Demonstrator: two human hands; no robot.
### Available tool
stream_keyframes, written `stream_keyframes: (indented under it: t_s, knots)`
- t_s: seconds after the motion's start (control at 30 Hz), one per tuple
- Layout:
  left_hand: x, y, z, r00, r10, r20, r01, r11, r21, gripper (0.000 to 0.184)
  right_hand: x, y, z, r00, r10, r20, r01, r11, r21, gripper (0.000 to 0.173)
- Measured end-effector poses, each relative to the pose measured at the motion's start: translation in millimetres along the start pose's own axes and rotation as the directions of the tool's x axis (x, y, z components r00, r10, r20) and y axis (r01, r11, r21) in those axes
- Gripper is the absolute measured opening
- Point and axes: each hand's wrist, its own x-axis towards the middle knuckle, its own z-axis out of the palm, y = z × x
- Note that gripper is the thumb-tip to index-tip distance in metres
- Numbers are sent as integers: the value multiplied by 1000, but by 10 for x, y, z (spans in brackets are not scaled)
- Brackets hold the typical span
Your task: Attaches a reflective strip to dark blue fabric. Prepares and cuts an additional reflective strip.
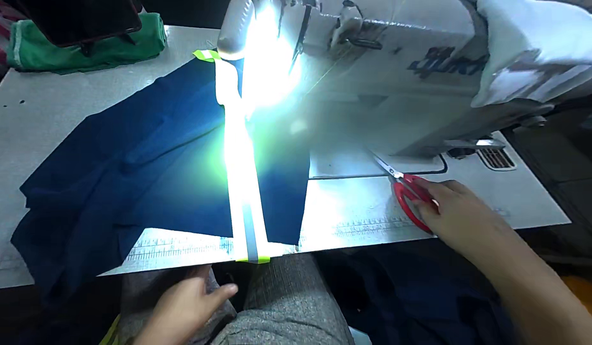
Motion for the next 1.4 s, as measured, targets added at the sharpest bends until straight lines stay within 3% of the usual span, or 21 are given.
stream_keyframes:
  t_s: [0.07,0.17,0.27,0.3,0.33,0.37,0.43,0.5,0.57,0.87,1.03,1.17,1.23,1.4]
  knots:
    - [196,-20,290,984,56,-170,-105,949,-299,75,9,-20,-8,999,-11,36,12,999,-36,49]
    - [287,22,526,951,205,-232,-304,758,-577,37,58,-77,-107,997,-18,72,19,1000,-10,55]
    - [86,48,466,910,353,-219,-399,595,-698,16,40,-134,-310,932,-276,235,195,928,316,42]
    - [-21,54,438,897,387,-215,-407,531,-743,19,26,-161,-367,855,-370,364,202,884,422,40]
    - [-120,72,410,891,397,-218,-404,479,-779,22,27,-248,-441,725,-442,528,133,842,523,49]
    - [-201,91,389,890,397,-226,-401,442,-802,24,46,-376,-512,550,-495,672,38,819,573,58]
    - [-299,140,363,891,385,-241,-399,410,-820,26,119,-586,-543,229,-555,800,-95,805,586,71]
    - [-319,187,350,891,382,-245,-402,412,-818,27,215,-785,-534,55,-551,833,-130,823,553,66]
    - [-301,208,364,887,394,-239,-404,413,-816,27,311,-1001,-550,-22,-547,837,-93,835,543,58]
    - [-310,197,370,889,393,-236,-390,376,-841,26,545,-1677,-419,-72,-535,842,12,843,537,45]
    - [-309,173,333,895,388,-219,-375,390,-841,25,602,-1725,-465,-17,-483,876,-24,876,482,37]
    - [-314,183,322,893,399,-207,-370,393,-841,25,642,-1744,-400,-99,-535,839,43,840,541,39]
    - [-312,197,313,891,406,-203,-373,400,-837,24,611,-1819,-352,-105,-555,825,82,822,563,44]
    - [-315,136,254,868,464,-178,-429,517,-741,16,475,-1787,-421,87,-572,815,36,820,572,37]
